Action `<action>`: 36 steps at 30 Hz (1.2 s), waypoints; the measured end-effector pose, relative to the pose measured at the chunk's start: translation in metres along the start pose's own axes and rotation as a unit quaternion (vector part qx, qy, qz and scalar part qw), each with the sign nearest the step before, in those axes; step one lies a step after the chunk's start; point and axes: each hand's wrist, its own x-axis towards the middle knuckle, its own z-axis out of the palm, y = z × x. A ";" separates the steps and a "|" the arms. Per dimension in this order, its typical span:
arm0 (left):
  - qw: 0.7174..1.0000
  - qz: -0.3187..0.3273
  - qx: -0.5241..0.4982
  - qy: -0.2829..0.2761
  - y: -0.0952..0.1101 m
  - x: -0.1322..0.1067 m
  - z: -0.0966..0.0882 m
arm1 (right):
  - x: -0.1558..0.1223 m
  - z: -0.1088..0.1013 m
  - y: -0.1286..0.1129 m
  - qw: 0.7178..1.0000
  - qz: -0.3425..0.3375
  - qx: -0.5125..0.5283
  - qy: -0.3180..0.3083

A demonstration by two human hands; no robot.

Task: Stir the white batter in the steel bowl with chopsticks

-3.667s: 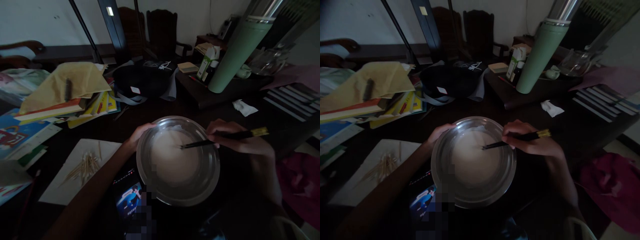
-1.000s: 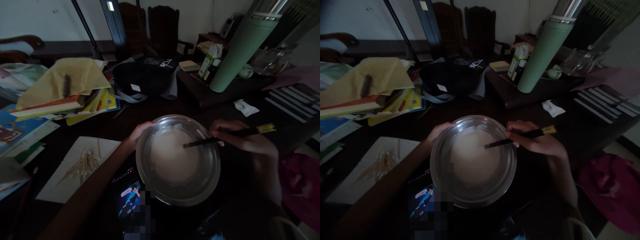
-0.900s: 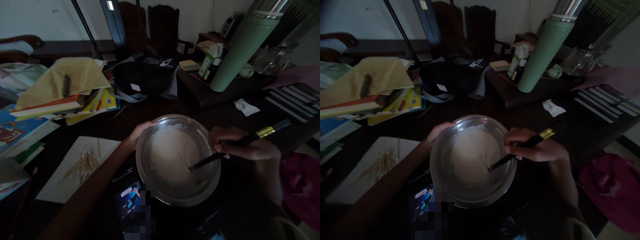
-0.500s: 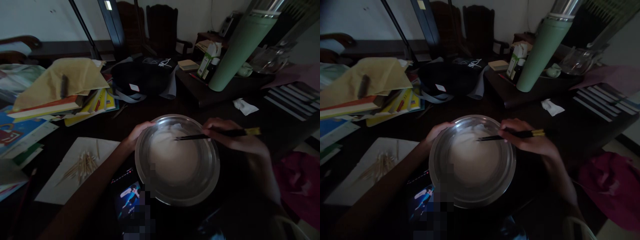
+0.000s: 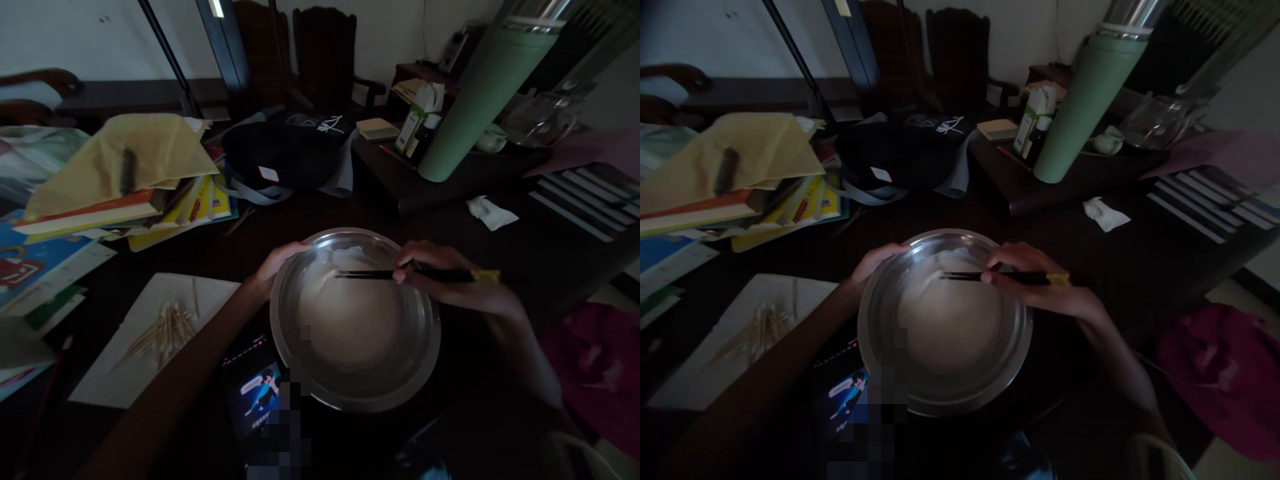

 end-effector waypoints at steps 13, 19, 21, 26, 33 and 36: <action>0.997 -0.062 -0.042 0.021 -0.001 0.001 -0.001 | 0.006 0.014 -0.006 0.994 -0.062 0.055 -0.074; 0.998 -0.038 -0.045 -0.010 -0.002 0.001 -0.004 | -0.011 -0.020 0.004 0.997 -0.025 0.046 -0.056; 0.998 -0.044 -0.048 -0.012 -0.003 0.001 -0.006 | -0.010 -0.018 0.003 0.989 -0.063 0.074 -0.109; 0.998 -0.051 -0.044 0.017 -0.001 0.000 -0.003 | 0.006 0.014 -0.007 0.988 -0.079 0.074 -0.106; 0.998 -0.043 -0.037 0.001 -0.001 -0.001 -0.002 | -0.011 -0.016 0.005 0.998 -0.023 0.046 -0.032; 1.000 -0.006 -0.014 0.008 -0.003 0.001 -0.005 | -0.009 -0.017 0.005 0.986 -0.080 0.076 -0.125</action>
